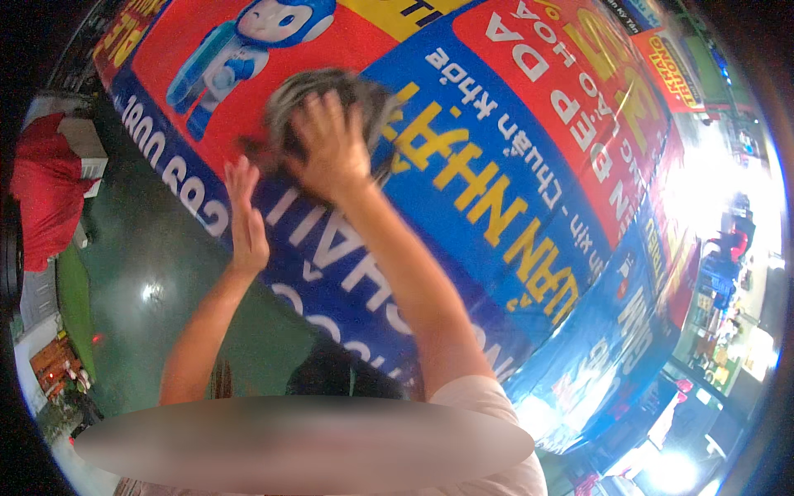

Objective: The person wipes the surface of a large colorful promotional banner with a cloth. They move around the banner, wiping different sides and sections, including the top, front, and side panels, using consistent back-and-forth strokes.

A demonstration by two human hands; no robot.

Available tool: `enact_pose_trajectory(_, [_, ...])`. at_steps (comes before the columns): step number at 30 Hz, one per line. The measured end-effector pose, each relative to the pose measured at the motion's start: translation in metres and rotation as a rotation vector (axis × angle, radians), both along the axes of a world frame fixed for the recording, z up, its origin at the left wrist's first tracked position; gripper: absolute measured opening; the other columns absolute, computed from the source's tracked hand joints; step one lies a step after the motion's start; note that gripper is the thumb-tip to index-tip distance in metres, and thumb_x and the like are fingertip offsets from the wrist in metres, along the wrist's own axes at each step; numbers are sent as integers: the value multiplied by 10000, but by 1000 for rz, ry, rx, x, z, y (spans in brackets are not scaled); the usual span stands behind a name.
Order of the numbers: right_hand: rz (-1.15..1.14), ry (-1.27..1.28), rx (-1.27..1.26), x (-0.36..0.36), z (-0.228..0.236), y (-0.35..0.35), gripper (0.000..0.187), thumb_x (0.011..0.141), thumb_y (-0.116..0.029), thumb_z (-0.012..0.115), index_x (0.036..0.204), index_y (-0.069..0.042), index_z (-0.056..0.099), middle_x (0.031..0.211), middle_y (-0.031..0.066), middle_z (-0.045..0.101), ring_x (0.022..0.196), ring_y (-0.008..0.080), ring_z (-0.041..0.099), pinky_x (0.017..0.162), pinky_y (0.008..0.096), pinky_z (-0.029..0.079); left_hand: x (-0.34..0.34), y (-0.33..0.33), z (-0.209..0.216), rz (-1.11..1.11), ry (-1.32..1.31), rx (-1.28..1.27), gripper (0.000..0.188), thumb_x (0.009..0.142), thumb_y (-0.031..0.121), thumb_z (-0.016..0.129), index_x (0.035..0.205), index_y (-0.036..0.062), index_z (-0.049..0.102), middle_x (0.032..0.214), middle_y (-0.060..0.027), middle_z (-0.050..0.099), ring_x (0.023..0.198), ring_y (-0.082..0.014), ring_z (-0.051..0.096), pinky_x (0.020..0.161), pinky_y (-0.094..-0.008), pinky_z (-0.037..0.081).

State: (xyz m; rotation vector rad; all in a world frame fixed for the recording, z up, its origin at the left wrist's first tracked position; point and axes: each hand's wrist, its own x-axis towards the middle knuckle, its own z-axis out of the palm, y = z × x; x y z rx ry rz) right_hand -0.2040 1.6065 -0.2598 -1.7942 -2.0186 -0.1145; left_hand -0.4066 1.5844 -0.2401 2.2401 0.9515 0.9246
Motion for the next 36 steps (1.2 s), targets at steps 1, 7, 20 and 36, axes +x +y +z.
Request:
enact_pose_trajectory(1, [59, 85, -53, -27, 2, -24, 724, 867, -567, 543, 1453, -166, 406, 1552, 106, 298, 1460, 322, 183, 1156, 583, 137, -2, 1, 0, 91, -44, 61, 553, 1025, 334, 259, 1475, 15, 298, 1578, -182, 193, 1471, -414, 58, 1152, -573, 4])
enact_pose_trajectory(7, [-254, 165, -148, 25, 23, -186, 573, 877, -404, 609, 1382, -160, 493, 1479, 146, 405, 1384, 355, 340, 1146, 500, 241, 2, 4, -11, 261, 117, 258, 517, 1028, 363, 251, 1495, 147, 306, 1583, -76, 227, 1477, -377, 66, 1125, -653, -1])
enact_pose_trajectory(20, [-699, 76, -194, -69, 11, -269, 725, 896, -509, 530, 1445, -58, 386, 1547, 179, 279, 1462, 364, 153, 1146, 616, 100, 10, 26, -43, -56, 537, 306, 510, 1041, 421, 151, 1470, 271, 381, 1504, 41, 406, 1423, -223, 314, 1159, -557, 186])
enact_pose_trajectory(36, [-657, 109, -695, -32, 43, -497, 981, 589, -255, 838, 1452, -107, 396, 1522, 141, 342, 1390, 360, 331, 1140, 500, 265, 3, 81, 17, -513, 799, 380, 467, 1038, 382, 235, 1361, 230, 536, 1417, -8, 519, 1314, -190, 478, 1137, -502, 257])
